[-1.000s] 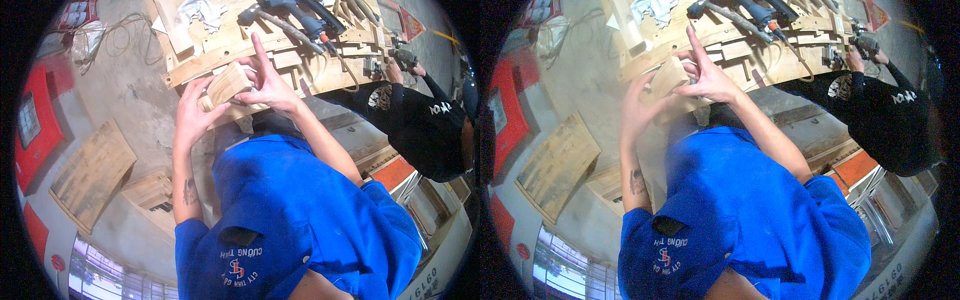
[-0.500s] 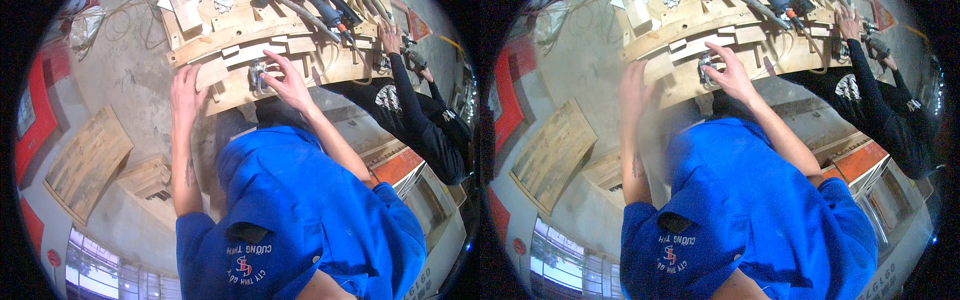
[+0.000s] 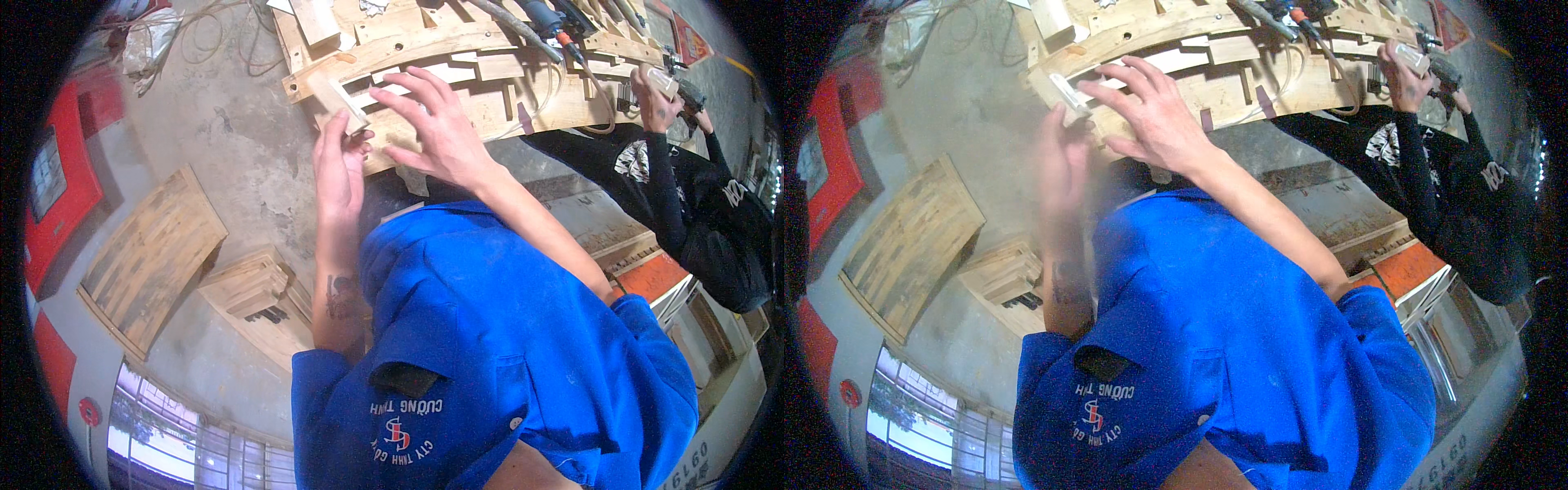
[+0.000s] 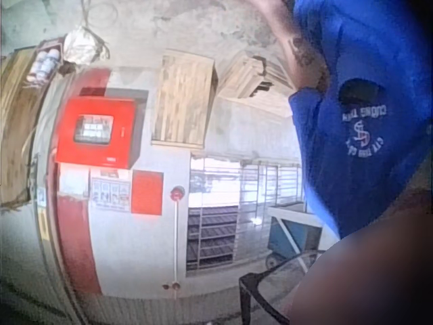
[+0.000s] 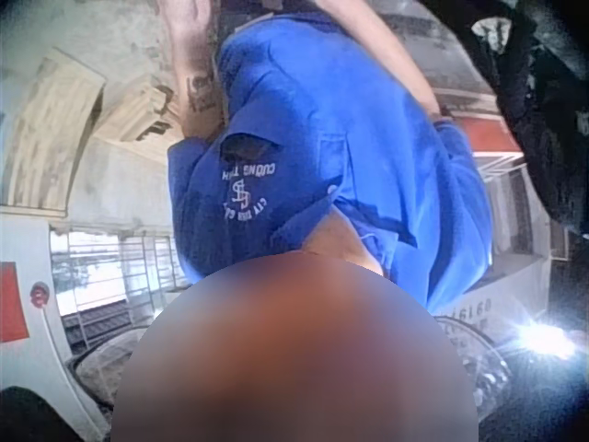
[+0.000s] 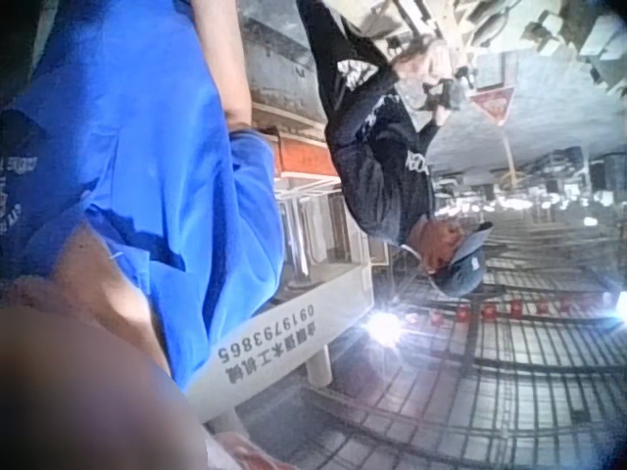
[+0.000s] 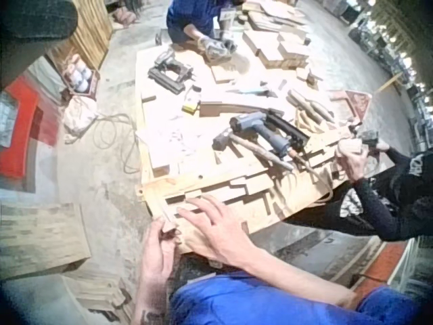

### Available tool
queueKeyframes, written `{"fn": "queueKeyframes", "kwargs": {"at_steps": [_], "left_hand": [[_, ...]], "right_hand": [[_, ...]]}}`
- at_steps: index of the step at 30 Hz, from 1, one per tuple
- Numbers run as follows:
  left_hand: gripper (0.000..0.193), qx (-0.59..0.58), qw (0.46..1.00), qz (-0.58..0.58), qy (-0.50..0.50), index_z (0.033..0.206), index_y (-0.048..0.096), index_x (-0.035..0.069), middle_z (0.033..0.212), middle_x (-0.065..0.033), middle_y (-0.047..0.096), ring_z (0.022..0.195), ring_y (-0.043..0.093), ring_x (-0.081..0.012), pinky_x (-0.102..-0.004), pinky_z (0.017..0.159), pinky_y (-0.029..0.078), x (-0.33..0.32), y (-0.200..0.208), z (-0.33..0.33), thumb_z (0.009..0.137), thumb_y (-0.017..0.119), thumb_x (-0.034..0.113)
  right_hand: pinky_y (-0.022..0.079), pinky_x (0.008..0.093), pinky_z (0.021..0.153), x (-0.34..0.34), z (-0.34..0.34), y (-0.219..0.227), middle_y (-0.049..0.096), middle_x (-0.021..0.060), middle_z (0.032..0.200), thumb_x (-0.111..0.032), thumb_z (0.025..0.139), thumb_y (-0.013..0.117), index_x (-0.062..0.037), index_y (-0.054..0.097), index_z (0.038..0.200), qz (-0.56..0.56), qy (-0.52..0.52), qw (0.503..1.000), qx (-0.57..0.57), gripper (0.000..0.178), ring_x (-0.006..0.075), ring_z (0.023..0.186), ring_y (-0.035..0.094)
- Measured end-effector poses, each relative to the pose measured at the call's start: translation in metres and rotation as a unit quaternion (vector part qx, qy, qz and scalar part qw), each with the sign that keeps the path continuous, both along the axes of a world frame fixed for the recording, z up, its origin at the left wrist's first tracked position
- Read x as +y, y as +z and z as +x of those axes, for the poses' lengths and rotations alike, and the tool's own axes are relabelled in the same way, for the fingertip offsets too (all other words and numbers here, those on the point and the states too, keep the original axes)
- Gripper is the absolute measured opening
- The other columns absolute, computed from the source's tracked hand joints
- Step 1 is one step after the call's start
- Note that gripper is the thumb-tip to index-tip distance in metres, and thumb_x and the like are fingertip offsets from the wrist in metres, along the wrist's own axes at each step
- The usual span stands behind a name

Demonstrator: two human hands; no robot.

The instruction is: The person assembles small wooden frames by placing pieces on a workbench and securing them with a nail gun. They repeatedly pick up wood pieces, align them, and use the nail gun to fasten them together.

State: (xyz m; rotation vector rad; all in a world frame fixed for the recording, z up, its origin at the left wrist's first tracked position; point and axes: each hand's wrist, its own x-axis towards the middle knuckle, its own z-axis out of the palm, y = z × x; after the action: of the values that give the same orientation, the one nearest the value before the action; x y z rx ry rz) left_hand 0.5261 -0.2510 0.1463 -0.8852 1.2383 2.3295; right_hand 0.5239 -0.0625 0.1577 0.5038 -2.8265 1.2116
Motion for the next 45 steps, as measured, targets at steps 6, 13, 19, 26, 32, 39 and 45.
{"fn": "queueKeyframes", "kwargs": {"at_steps": [6, 13, 19, 26, 32, 39, 45], "left_hand": [[0.052, -0.075, 0.98, 0.183, -0.018, 0.137, 0.058, 0.016, 0.119, -0.0014, 0.063, 0.098, 0.053, -0.0139, -0.0307, 0.076, 0.04, -0.001, -0.002, 0.009, 0.101, 0.059, 0.053], [0.052, -0.093, 0.991, 0.097, -0.024, 0.131, 0.062, 0.018, 0.114, -0.0014, 0.065, 0.108, 0.055, -0.0173, -0.0366, 0.086, 0.04, -0.003, 0.002, 0.02, 0.099, 0.058, 0.06], [0.055, -0.08, 0.994, 0.037, -0.059, 0.134, 0.064, 0.014, 0.127, -0.0048, 0.066, 0.12, 0.054, -0.022, -0.0365, 0.096, 0.042, -0.013, 0.003, 0.022, 0.101, 0.062, 0.057], [0.051, 0.307, 0.701, -0.536, -0.357, 0.137, 0.065, 0.001, 0.131, -0.009, 0.069, 0.124, 0.062, -0.0217, -0.039, 0.11, 0.045, -0.041, 0.024, 0.004, 0.095, 0.079, 0.028], [0.053, 0.123, 0.869, -0.215, -0.427, 0.141, 0.062, 0.003, 0.132, -0.0092, 0.069, 0.12, 0.066, -0.0182, -0.0343, 0.105, 0.049, -0.059, 0.009, -0.029, 0.093, 0.08, 0.018], [0.057, 0.084, 0.879, -0.224, -0.412, 0.144, 0.06, 0.003, 0.132, -0.0102, 0.07, 0.117, 0.066, -0.0206, -0.0366, 0.102, 0.051, -0.069, -0.032, -0.039, 0.093, 0.081, 0.021], [0.055, 0.265, 0.584, -0.613, -0.462, 0.141, 0.065, 0.021, 0.143, -0.002, 0.065, 0.128, 0.054, -0.0317, -0.0473, 0.113, 0.039, -0.068, -0.06, -0.035, 0.089, 0.08, 0.033]], "right_hand": [[0.04, 0.0563, 0.117, -0.002, 0.001, -0.001, 0.046, 0.005, 0.157, -0.031, 0.073, 0.088, -0.0371, 0.059, 0.145, 0.022, 0.035, 0.999, 0.027, 0.078, 0.0386, 0.147, 0.038], [0.045, 0.0515, 0.111, 0.002, -0.006, -0.005, 0.049, -0.0013, 0.156, -0.016, 0.077, 0.078, -0.0374, 0.064, 0.14, 0.02, 0.08, 0.986, 0.143, 0.068, 0.0333, 0.147, 0.041], [0.044, 0.0504, 0.114, 0.002, -0.012, 0.002, 0.05, 0.0004, 0.156, -0.02, 0.075, 0.085, -0.0309, 0.065, 0.138, 0.063, 0.109, 0.979, 0.162, 0.067, 0.0342, 0.144, 0.044], [0.038, 0.0502, 0.119, -0.003, -0.028, -0.016, 0.053, 0.0177, 0.15, -0.058, 0.06, 0.09, -0.001, 0.079, 0.113, -0.055, -0.08, 0.982, -0.163, 0.079, 0.0432, 0.14, 0.043], [0.055, 0.0446, 0.096, -0.009, -0.056, -0.031, 0.076, 0.0244, 0.102, -0.081, 0.066, 0.075, 0.0025, 0.082, 0.097, -0.043, 0.0, 0.922, -0.386, 0.089, 0.04, 0.1, 0.071], [0.046, 0.0456, 0.113, -0.006, -0.049, -0.041, 0.064, 0.0294, 0.138, -0.085, 0.074, 0.069, -0.0057, 0.068, 0.139, -0.138, -0.147, 0.928, -0.314, 0.103, 0.0422, 0.129, 0.06], [0.046, 0.0402, 0.112, 0.065, -0.027, -0.042, 0.061, 0.0207, 0.139, -0.049, 0.101, 0.066, -0.0115, 0.064, 0.144, -0.104, -0.251, 0.946, -0.179, 0.057, 0.0314, 0.13, 0.06]]}}
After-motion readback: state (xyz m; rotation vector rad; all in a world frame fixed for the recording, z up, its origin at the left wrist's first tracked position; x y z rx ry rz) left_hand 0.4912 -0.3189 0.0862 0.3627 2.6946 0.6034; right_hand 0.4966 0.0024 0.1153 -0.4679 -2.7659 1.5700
